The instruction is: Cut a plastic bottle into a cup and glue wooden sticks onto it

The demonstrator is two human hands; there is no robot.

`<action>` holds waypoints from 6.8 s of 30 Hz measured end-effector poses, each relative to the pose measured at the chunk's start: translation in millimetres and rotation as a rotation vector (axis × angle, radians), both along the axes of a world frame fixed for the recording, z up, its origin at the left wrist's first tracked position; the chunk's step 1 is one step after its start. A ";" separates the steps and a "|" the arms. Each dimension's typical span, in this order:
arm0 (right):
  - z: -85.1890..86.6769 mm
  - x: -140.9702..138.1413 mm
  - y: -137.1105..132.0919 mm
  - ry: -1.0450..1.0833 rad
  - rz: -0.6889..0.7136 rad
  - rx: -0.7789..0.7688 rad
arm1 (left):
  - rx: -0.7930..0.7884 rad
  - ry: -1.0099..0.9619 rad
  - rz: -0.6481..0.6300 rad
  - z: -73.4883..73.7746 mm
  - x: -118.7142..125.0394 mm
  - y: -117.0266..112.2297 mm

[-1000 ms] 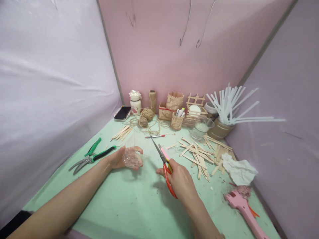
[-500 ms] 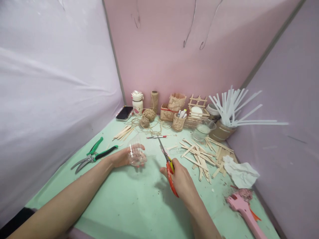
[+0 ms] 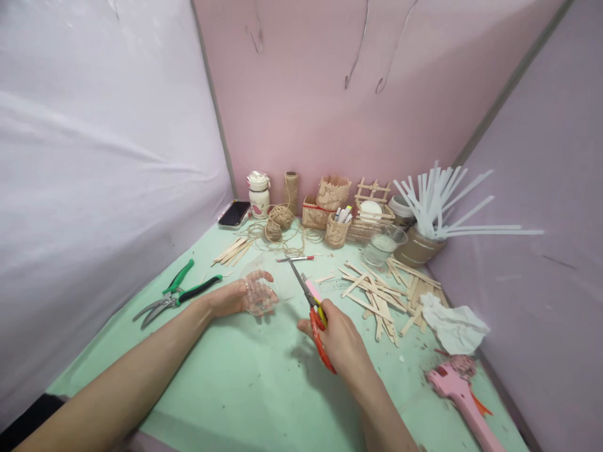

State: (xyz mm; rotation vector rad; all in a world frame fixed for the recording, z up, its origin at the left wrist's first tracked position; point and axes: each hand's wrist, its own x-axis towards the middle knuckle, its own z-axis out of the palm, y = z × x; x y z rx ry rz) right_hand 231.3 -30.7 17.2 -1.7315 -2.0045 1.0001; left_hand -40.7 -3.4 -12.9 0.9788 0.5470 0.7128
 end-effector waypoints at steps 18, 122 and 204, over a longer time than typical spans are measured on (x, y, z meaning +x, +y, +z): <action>5.3 1.7 -3.4 -0.025 -0.017 0.055 | 0.005 0.004 -0.071 0.1 -1.5 0.5; 5.7 -0.8 -1.9 -0.170 -0.105 0.138 | 0.180 -0.045 0.179 13.9 15.9 -7.6; 11.8 2.1 -4.3 -0.109 -0.058 0.063 | -0.008 -0.243 -0.031 4.1 -7.1 5.2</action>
